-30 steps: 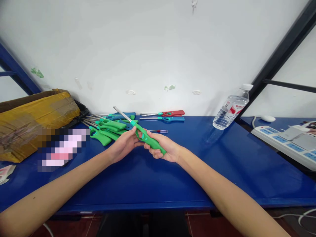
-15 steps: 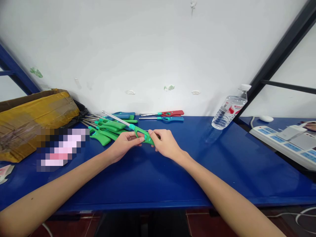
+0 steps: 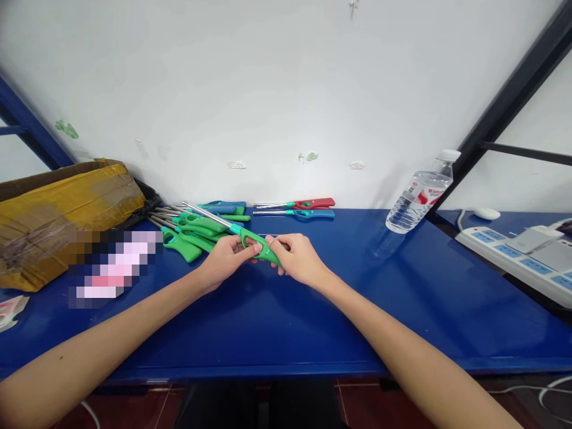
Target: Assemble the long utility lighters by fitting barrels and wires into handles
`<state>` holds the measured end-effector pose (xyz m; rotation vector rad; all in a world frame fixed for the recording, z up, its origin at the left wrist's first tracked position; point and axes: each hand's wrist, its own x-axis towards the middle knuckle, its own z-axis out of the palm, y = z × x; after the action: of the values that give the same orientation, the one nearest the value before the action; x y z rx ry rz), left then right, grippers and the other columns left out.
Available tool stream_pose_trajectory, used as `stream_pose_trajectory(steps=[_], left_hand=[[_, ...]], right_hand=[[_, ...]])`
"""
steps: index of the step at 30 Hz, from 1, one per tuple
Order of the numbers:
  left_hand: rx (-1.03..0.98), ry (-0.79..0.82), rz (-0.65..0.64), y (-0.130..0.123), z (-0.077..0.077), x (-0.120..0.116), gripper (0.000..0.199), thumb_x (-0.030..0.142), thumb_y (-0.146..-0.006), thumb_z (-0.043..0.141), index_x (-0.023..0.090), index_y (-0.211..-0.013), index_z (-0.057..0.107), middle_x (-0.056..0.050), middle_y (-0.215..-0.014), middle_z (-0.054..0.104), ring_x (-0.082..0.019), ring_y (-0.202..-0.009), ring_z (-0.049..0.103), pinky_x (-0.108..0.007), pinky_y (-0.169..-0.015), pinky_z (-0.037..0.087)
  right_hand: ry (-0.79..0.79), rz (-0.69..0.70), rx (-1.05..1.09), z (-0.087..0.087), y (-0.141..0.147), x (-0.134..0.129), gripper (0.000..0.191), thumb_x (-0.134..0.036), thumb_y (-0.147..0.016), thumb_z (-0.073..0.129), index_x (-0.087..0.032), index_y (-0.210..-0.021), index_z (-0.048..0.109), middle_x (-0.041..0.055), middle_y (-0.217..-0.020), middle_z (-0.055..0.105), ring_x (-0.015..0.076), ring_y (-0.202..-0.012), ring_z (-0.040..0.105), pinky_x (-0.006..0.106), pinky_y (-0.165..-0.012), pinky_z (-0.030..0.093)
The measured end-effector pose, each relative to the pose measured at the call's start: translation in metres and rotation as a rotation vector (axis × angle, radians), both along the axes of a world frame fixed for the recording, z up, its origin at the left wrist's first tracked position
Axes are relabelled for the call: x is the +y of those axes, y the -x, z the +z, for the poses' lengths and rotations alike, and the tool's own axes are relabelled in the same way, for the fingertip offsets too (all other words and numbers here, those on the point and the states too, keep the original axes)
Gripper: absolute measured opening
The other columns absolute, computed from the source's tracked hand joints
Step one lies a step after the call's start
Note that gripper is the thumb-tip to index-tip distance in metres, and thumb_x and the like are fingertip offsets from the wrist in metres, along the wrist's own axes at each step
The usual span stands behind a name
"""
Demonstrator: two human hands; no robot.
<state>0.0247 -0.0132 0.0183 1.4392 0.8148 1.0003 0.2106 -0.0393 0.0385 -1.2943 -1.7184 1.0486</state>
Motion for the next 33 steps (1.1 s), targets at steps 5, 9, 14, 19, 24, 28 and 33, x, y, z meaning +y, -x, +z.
stream_pose_trajectory(steps=[5,9,14,19,24,28,33], left_hand=[[-0.05,0.032,-0.07,0.009,0.001,0.005,0.041,0.053,-0.075,0.079,0.014,-0.088,0.074,-0.008,-0.086,0.072,-0.021,-0.082,0.067,-0.032,-0.073,0.051],[0.011,-0.027,-0.103,0.015,0.002,0.01,0.044,0.056,-0.08,0.073,0.015,-0.093,0.077,-0.01,-0.092,0.075,-0.022,-0.084,0.068,-0.032,-0.075,0.051],[0.103,-0.106,-0.084,0.017,0.005,0.011,0.039,0.053,-0.082,0.072,0.015,-0.085,0.079,-0.009,-0.08,0.075,-0.022,-0.078,0.067,-0.031,-0.072,0.049],[0.1,-0.109,-0.107,0.017,0.007,0.011,0.037,0.053,-0.081,0.073,0.016,-0.083,0.079,-0.008,-0.079,0.075,-0.021,-0.077,0.066,-0.031,-0.072,0.049],[0.004,-0.002,-0.038,0.016,0.004,0.013,0.04,0.051,-0.079,0.077,0.015,-0.097,0.078,-0.009,-0.093,0.074,-0.021,-0.083,0.066,-0.029,-0.072,0.049],[-0.175,0.071,0.047,0.017,0.008,0.014,0.048,0.051,-0.078,0.079,0.016,-0.111,0.073,-0.007,-0.094,0.072,-0.017,-0.084,0.065,-0.027,-0.074,0.049],[-0.352,0.146,-0.052,0.019,0.015,0.014,0.036,0.045,-0.079,0.08,0.016,-0.098,0.072,-0.007,-0.101,0.071,-0.015,-0.08,0.064,-0.029,-0.077,0.05]], right_hand=[[0.365,0.015,0.285,0.006,-0.004,0.005,0.032,-0.042,-0.096,0.055,-0.015,-0.084,0.066,0.0041,-0.066,0.067,0.0095,-0.046,0.057,0.018,-0.038,0.042],[0.447,0.038,0.354,0.005,-0.008,0.007,0.034,-0.043,-0.098,0.052,-0.014,-0.087,0.065,0.0041,-0.067,0.066,0.0097,-0.045,0.057,0.018,-0.036,0.043],[0.414,0.037,0.327,0.002,-0.008,0.007,0.032,-0.044,-0.096,0.054,-0.015,-0.089,0.064,0.0032,-0.066,0.064,0.0088,-0.042,0.054,0.017,-0.032,0.038],[0.374,0.046,0.31,0.002,-0.007,0.006,0.035,-0.047,-0.097,0.053,-0.015,-0.089,0.064,0.0031,-0.068,0.064,0.0077,-0.042,0.053,0.017,-0.033,0.037],[0.293,0.032,0.282,0.004,-0.005,0.004,0.03,-0.045,-0.096,0.054,-0.017,-0.087,0.062,0.0021,-0.068,0.064,0.0082,-0.044,0.054,0.017,-0.035,0.039],[0.293,0.068,0.267,0.004,-0.006,0.004,0.025,-0.041,-0.094,0.058,-0.016,-0.093,0.063,0.0024,-0.074,0.065,0.0081,-0.049,0.057,0.016,-0.038,0.042],[0.465,0.336,0.5,0.005,-0.007,-0.001,0.04,-0.047,-0.089,0.064,-0.024,-0.12,0.056,0.0002,-0.088,0.061,0.0085,-0.052,0.058,0.017,-0.036,0.04]])
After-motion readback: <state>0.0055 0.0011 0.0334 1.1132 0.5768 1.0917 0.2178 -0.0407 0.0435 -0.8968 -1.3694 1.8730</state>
